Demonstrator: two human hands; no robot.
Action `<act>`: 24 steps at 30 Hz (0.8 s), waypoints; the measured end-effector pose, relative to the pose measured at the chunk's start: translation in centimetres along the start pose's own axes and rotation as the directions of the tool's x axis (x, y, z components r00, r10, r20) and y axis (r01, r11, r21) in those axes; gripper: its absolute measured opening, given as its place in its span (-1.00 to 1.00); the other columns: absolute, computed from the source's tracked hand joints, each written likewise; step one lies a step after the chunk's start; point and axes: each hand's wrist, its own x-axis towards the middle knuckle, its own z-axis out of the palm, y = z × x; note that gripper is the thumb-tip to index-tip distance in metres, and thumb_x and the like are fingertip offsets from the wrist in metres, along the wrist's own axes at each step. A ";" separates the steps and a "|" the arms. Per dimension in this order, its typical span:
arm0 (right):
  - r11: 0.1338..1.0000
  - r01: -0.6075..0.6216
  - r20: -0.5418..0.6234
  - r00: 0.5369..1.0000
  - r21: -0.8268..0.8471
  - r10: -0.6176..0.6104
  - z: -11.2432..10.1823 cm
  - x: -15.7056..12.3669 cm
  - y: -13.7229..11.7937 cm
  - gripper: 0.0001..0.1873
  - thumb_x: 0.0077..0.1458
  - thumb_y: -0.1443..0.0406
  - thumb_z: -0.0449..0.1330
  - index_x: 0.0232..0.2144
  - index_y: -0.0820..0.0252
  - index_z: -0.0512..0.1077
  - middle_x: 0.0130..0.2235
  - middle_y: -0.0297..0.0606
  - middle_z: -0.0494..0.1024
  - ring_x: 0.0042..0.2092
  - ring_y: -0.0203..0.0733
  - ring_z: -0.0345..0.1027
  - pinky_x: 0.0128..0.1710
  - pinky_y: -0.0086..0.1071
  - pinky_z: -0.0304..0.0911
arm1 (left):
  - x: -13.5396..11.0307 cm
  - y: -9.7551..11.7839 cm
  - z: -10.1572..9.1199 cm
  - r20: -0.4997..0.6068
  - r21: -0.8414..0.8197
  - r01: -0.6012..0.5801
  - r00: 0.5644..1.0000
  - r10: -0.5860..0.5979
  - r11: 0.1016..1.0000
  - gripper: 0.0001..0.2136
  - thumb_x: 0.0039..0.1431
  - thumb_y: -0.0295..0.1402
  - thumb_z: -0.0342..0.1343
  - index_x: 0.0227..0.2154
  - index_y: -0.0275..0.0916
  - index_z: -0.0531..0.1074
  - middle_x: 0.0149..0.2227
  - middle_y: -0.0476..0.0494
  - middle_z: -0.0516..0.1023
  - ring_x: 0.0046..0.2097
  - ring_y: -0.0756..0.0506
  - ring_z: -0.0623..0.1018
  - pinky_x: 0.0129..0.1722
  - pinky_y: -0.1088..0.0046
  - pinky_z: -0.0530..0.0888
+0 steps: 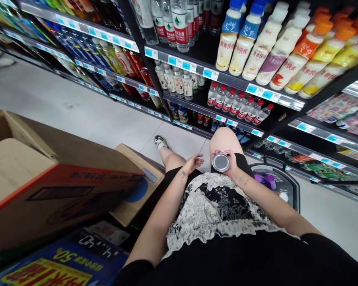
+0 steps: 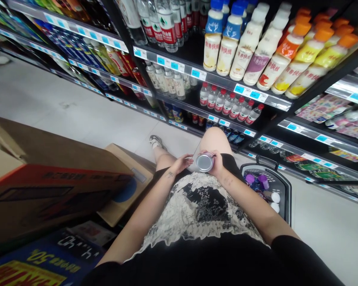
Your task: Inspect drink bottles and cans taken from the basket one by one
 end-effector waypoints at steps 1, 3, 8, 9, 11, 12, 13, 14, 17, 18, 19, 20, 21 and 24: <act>1.000 0.008 0.035 0.999 -0.009 -0.007 0.1 -0.1 0.0 -0.68 -0.14 0.08 0.15 -0.37 0.17 0.36 -0.34 -0.22 0.46 -0.32 -0.10 0.37 -0.35 -0.26 0.41 | -0.1 0.1 0.1 -0.015 -0.003 0.011 1.000 -0.011 1.000 -0.67 0.23 -0.16 0.08 -0.09 -0.32 0.44 -0.42 -0.16 0.55 -0.41 -0.02 0.52 -0.39 0.53 0.40; 1.000 -0.009 0.080 0.997 -0.022 0.010 0.1 -0.4 0.0 -0.70 -0.15 0.12 0.15 -0.35 0.17 0.35 -0.33 -0.23 0.45 -0.29 -0.09 0.38 -0.37 -0.28 0.40 | -0.2 0.3 0.3 -0.043 -0.006 0.031 0.999 -0.032 0.999 -0.70 0.25 -0.20 0.06 -0.12 -0.33 0.44 -0.41 -0.16 0.55 -0.41 0.00 0.51 -0.38 0.54 0.39; 0.998 -0.054 0.151 0.987 -0.028 0.058 0.1 -1.2 -0.3 -0.70 -0.14 0.12 0.12 -0.34 0.15 0.31 -0.31 -0.26 0.43 -0.29 -0.11 0.36 -0.46 -0.34 0.37 | -0.3 0.4 1.1 -0.090 0.011 0.046 0.995 -0.045 0.999 -0.76 0.24 -0.23 0.05 -0.17 -0.29 0.43 -0.39 -0.15 0.55 -0.39 0.00 0.51 -0.34 0.54 0.39; 0.998 -0.054 0.160 0.985 -0.029 0.058 0.0 -1.3 -0.4 -0.70 -0.14 0.12 0.12 -0.35 0.15 0.31 -0.31 -0.26 0.42 -0.29 -0.11 0.36 -0.47 -0.35 0.37 | -0.3 0.3 1.3 -0.095 0.020 0.047 0.994 -0.045 0.999 -0.76 0.22 -0.23 0.06 -0.17 -0.29 0.43 -0.39 -0.15 0.55 -0.39 0.00 0.51 -0.33 0.53 0.39; 0.998 -0.053 0.168 0.984 -0.034 0.058 -0.1 -1.4 -0.5 -0.70 -0.14 0.11 0.11 -0.34 0.15 0.31 -0.31 -0.26 0.43 -0.28 -0.10 0.37 -0.47 -0.34 0.39 | -0.3 0.3 1.6 -0.106 0.044 0.050 0.993 -0.045 0.998 -0.76 0.19 -0.23 0.10 -0.19 -0.28 0.44 -0.39 -0.14 0.55 -0.39 0.00 0.50 -0.32 0.52 0.39; 0.998 -0.052 0.169 0.984 -0.038 0.058 -0.1 -1.5 -0.5 -0.70 -0.14 0.11 0.11 -0.34 0.15 0.31 -0.30 -0.25 0.43 -0.27 -0.09 0.37 -0.45 -0.33 0.40 | -0.3 0.2 1.8 -0.110 0.058 0.049 0.993 -0.043 0.997 -0.77 0.17 -0.23 0.11 -0.20 -0.28 0.44 -0.39 -0.14 0.55 -0.39 -0.01 0.50 -0.32 0.52 0.38; 0.998 -0.052 0.168 0.984 -0.043 0.059 -0.2 -1.5 -0.5 -0.70 -0.14 0.12 0.11 -0.34 0.15 0.31 -0.30 -0.25 0.44 -0.26 -0.09 0.37 -0.44 -0.32 0.41 | -0.4 0.2 1.9 -0.113 0.074 0.047 0.993 -0.038 0.996 -0.77 0.17 -0.23 0.12 -0.20 -0.28 0.44 -0.39 -0.14 0.56 -0.39 -0.01 0.50 -0.32 0.52 0.38; 0.998 -0.052 0.168 0.984 -0.048 0.059 -0.2 -1.6 -0.5 -0.70 -0.14 0.12 0.11 -0.34 0.15 0.31 -0.29 -0.24 0.44 -0.26 -0.09 0.37 -0.43 -0.31 0.42 | -0.4 0.2 2.0 -0.116 0.089 0.044 0.993 -0.033 0.995 -0.77 0.17 -0.24 0.11 -0.20 -0.28 0.45 -0.39 -0.14 0.56 -0.39 -0.01 0.50 -0.32 0.51 0.37; 0.997 -0.049 0.174 0.983 -0.060 0.058 -0.3 -1.7 -0.5 -0.71 -0.13 0.12 0.10 -0.35 0.16 0.32 -0.30 -0.22 0.45 -0.27 -0.09 0.38 -0.44 -0.31 0.42 | -0.6 0.2 2.3 -0.125 0.129 0.037 0.992 -0.021 0.991 -0.76 0.20 -0.23 0.07 -0.19 -0.28 0.46 -0.38 -0.14 0.56 -0.39 -0.01 0.50 -0.34 0.51 0.36; 0.997 -0.046 0.176 0.983 -0.061 0.057 -0.4 -1.7 -0.5 -0.71 -0.13 0.12 0.10 -0.35 0.16 0.32 -0.30 -0.22 0.45 -0.28 -0.09 0.37 -0.46 -0.32 0.42 | -0.6 0.2 2.3 -0.129 0.140 0.038 0.991 -0.020 0.989 -0.76 0.21 -0.23 0.06 -0.19 -0.28 0.46 -0.38 -0.14 0.56 -0.40 0.00 0.50 -0.35 0.51 0.36; 0.997 -0.045 0.175 0.983 -0.060 0.055 -0.4 -1.8 -0.5 -0.71 -0.13 0.12 0.10 -0.35 0.16 0.32 -0.30 -0.21 0.45 -0.28 -0.09 0.37 -0.46 -0.32 0.41 | -0.6 0.2 2.4 -0.133 0.151 0.039 0.991 -0.019 0.988 -0.75 0.21 -0.22 0.05 -0.18 -0.28 0.46 -0.38 -0.14 0.56 -0.40 0.00 0.50 -0.35 0.51 0.36; 0.997 -0.046 0.172 0.984 -0.057 0.055 -0.5 -1.8 -0.5 -0.72 -0.13 0.12 0.09 -0.36 0.16 0.32 -0.31 -0.21 0.45 -0.28 -0.09 0.37 -0.47 -0.32 0.41 | -0.6 0.2 2.5 -0.135 0.162 0.039 0.991 -0.017 0.986 -0.75 0.21 -0.22 0.05 -0.17 -0.27 0.46 -0.37 -0.14 0.56 -0.40 0.00 0.50 -0.36 0.51 0.36; 0.997 -0.048 0.168 0.984 -0.053 0.056 -0.5 -1.9 -0.6 -0.72 -0.13 0.12 0.09 -0.36 0.16 0.32 -0.31 -0.21 0.45 -0.28 -0.09 0.36 -0.47 -0.32 0.42 | -0.6 0.2 2.5 -0.136 0.172 0.037 0.991 -0.014 0.984 -0.74 0.21 -0.22 0.05 -0.16 -0.27 0.46 -0.37 -0.15 0.56 -0.39 0.00 0.50 -0.36 0.51 0.36; 0.997 -0.057 0.165 0.984 -0.049 0.065 -0.6 -2.0 -0.6 -0.72 -0.13 0.13 0.08 -0.36 0.15 0.31 -0.30 -0.21 0.45 -0.28 -0.09 0.36 -0.47 -0.31 0.42 | -0.4 0.2 2.8 -0.133 0.204 0.035 0.991 -0.007 0.978 -0.72 0.21 -0.20 0.03 -0.15 -0.26 0.45 -0.35 -0.16 0.57 -0.38 -0.01 0.50 -0.36 0.51 0.36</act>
